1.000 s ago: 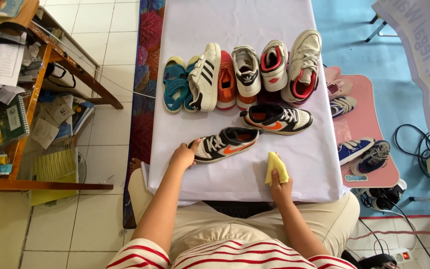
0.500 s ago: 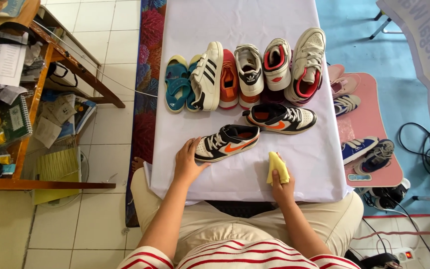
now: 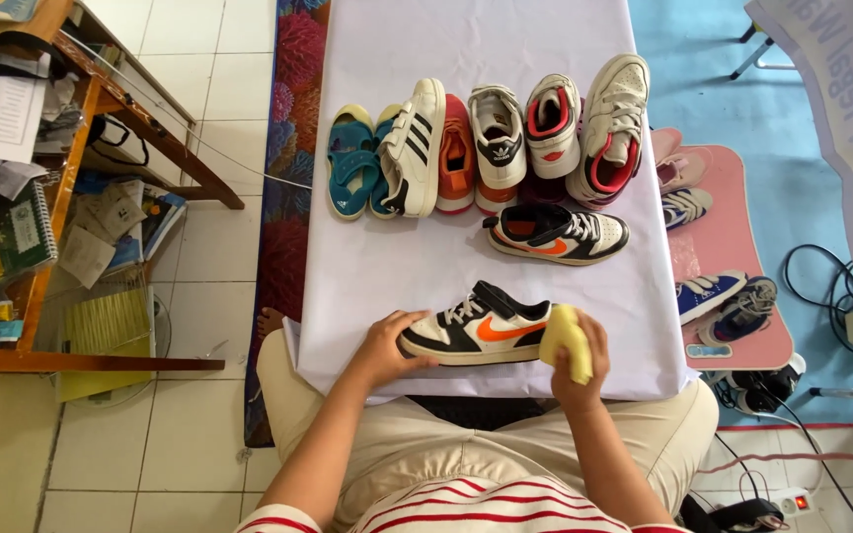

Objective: A person is cleaning a black and white sneaker with an orange swoosh using a yellow cloth on a repair bench.

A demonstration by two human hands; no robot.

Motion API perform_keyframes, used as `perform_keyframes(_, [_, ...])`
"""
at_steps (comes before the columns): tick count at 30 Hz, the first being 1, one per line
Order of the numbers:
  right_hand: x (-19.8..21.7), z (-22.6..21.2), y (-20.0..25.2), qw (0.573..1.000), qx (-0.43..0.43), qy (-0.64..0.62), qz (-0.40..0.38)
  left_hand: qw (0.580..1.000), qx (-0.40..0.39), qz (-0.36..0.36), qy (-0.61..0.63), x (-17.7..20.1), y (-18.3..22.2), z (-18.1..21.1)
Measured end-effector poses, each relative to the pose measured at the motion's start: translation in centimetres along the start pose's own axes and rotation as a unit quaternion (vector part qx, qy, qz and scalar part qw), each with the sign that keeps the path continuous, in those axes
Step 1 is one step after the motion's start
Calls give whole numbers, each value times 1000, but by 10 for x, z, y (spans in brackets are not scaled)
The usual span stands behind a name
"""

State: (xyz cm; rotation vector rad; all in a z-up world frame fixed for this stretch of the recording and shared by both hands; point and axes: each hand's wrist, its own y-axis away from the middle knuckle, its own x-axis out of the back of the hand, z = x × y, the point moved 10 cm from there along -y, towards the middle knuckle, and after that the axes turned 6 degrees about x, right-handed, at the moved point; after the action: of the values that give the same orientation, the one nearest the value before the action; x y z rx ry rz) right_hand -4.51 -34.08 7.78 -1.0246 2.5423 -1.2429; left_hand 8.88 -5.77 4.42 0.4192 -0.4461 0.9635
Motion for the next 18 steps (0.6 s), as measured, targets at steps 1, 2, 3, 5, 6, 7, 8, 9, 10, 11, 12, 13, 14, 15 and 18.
perform_keyframes(1, [-18,-11,-9,995,40,45,-73,1000,3,19,10,-1,-1,-5])
perform_keyframes(2, [-37,-20,-17,982,81,89,-145,999,4,38,20,-1,-2,-10])
perform_keyframes(3, [-42,-30,-16,982,81,91,-145,999,3,36,20,-8,-5,-15])
perform_keyframes(5, [-86,-20,4,916,-5,191,-352,993,-29,112,2,-4,-8,-20])
perform_keyframes(6, [-90,-23,1,917,-2,191,-351,993,-31,115,3,-7,-8,-19])
perform_keyframes(7, [-98,-23,2,906,-3,195,-377,991,-10,131,4,-7,-8,-22])
perform_keyframes(8, [-103,-24,5,893,-6,200,-403,989,13,145,6,-9,-6,-26])
perform_keyframes(9, [-116,-38,-5,892,-5,201,-405,989,13,146,8,-9,-10,-30])
perform_keyframes(10, [-128,-58,-8,891,9,167,-422,986,4,164,5,-10,-9,-32])
perform_keyframes(11, [-141,-77,-11,889,23,133,-438,983,-5,183,2,-11,-7,-34])
perform_keyframes(12, [-153,-80,-4,887,22,133,-441,983,-2,183,4,-14,-8,-40])
perform_keyframes(13, [-169,-88,6,874,57,134,-464,983,-12,182,3,-17,-8,-42])
perform_keyframes(14, [-187,-96,14,860,94,133,-483,983,-23,184,-1,-17,-11,-44])
perform_keyframes(15, [-194,-99,17,860,95,132,-484,982,-22,187,-1,-20,-13,-52])
perform_keyframes(18, [-208,-107,33,830,120,116,-532,983,-22,182,-9,-25,-17,-63])
